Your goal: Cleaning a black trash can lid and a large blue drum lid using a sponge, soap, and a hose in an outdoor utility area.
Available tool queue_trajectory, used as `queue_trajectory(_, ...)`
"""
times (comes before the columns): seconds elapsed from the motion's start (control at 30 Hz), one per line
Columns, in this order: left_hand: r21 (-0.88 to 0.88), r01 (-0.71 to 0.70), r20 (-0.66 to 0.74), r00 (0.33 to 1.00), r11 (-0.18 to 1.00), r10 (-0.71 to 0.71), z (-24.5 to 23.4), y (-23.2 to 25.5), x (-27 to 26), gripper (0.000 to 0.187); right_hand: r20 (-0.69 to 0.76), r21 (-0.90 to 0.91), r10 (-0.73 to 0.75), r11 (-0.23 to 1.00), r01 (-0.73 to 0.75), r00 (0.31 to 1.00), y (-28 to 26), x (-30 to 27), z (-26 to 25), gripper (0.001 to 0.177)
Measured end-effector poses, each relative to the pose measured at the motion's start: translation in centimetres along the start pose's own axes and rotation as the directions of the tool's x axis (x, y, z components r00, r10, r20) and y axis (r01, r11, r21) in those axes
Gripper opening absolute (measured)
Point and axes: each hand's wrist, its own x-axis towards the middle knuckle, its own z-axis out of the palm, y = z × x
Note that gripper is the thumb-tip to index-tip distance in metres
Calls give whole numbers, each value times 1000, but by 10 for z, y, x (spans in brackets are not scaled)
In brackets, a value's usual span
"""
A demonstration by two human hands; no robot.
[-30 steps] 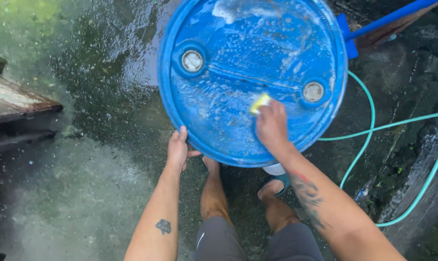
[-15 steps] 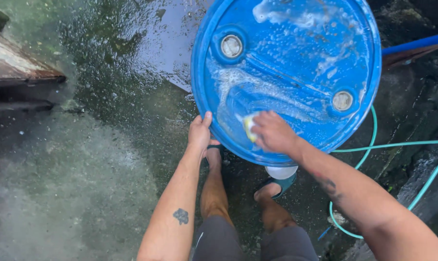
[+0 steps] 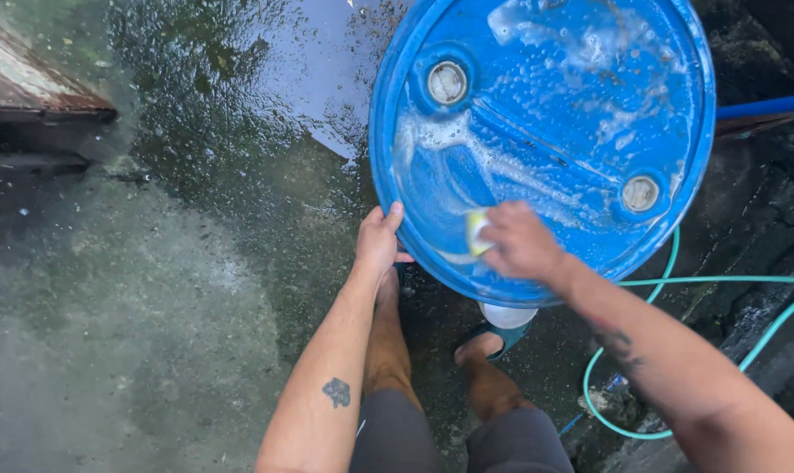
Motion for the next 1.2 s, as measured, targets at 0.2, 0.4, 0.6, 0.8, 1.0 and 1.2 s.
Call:
queue_trajectory(0.2,12,7,3,1000,1000,-7,2,2,7,38,-221,-299,382,849,-435,897,33,34,-11,20)
queue_trajectory(0.4,-29,-15,43,999,999,16,-3,-6,11,39,-432,6,138,989,-150,891,-39,81,17,25)
queue_trajectory(0.6,-44,-12,38,999,999,13,-1,7,-1,36,-15,92,146,985,-144,989,-51,1,6,20)
queue_trajectory(0.8,-30,100,78,992,994,-98,-5,2,0,73,-138,241,203,956,-166,969,-63,38,35,26)
queue_trajectory(1.0,-160,149,213,970,976,-113,-11,4,0,106,-335,216,258,957,-192,906,-71,134,24,27)
queue_trajectory(1.2,-111,54,165,986,992,-35,-11,0,11,111,-33,-12,126,992,-127,991,-90,45,20,36)
